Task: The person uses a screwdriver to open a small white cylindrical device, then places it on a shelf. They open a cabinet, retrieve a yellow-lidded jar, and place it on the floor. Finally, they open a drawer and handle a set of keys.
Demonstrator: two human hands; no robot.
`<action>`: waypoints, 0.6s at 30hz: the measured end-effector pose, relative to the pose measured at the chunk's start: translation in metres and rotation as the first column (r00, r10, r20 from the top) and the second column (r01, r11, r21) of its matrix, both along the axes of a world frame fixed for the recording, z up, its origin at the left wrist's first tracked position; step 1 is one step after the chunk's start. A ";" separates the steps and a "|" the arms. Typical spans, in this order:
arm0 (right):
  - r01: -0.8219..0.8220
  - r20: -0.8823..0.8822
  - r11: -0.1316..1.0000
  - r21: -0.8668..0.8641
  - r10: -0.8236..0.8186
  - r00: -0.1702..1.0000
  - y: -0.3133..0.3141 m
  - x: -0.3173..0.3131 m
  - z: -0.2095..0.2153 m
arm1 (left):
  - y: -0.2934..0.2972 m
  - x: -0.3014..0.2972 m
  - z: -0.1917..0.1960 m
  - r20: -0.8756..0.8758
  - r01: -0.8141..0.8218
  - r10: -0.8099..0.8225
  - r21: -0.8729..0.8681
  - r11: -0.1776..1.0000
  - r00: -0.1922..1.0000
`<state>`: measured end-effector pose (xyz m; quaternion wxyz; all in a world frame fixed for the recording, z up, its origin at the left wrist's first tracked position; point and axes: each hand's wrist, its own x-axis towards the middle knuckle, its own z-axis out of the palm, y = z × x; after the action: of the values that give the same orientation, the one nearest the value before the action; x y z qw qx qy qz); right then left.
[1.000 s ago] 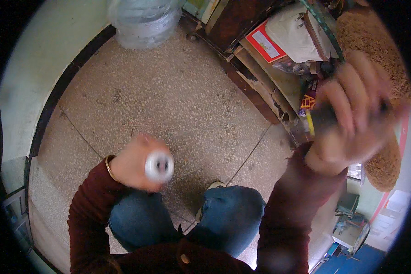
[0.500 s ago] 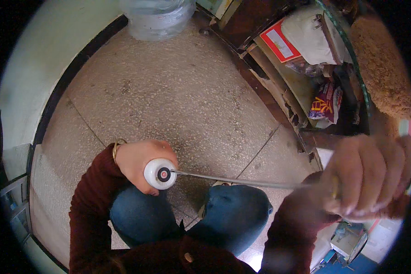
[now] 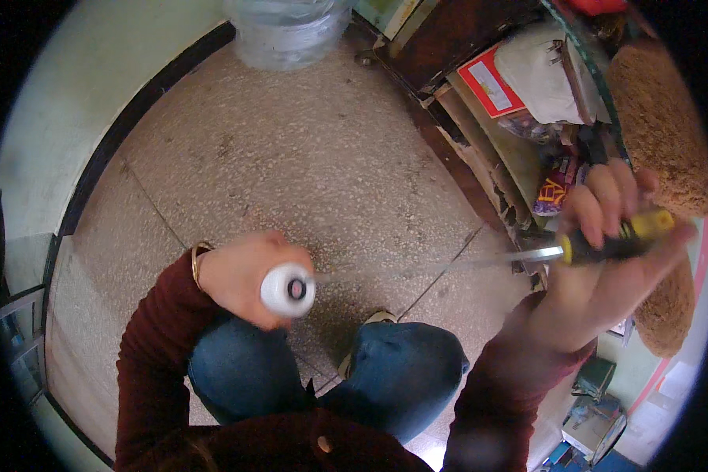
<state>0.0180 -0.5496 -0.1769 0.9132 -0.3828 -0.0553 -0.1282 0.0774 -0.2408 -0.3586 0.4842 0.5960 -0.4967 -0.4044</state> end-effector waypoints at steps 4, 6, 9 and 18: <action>-0.503 0.438 0.851 0.154 0.397 0.807 -0.005 0.012 -0.003 | -0.006 0.002 -0.001 -0.395 0.310 -0.336 -0.131 0.942 0.855; -0.322 0.304 0.935 0.148 0.267 0.915 0.003 0.021 -0.002 | -0.007 -0.001 0.000 -0.307 0.187 -0.216 -0.120 0.975 0.927; 0.422 -0.233 0.897 -0.131 -0.442 0.866 0.012 0.031 -0.012 | -0.004 -0.004 -0.001 0.306 -0.280 0.224 0.153 0.948 0.925; -0.287 0.218 0.929 0.232 0.238 0.946 -0.075 0.004 0.006 | 0.000 0.005 -0.019 -0.110 0.063 -0.065 -0.021 0.998 0.992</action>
<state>0.0217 -0.6249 -0.1708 0.9553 -0.2346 -0.1741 -0.0458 0.0824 -0.2408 -0.3775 0.5030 0.5522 -0.4916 -0.4477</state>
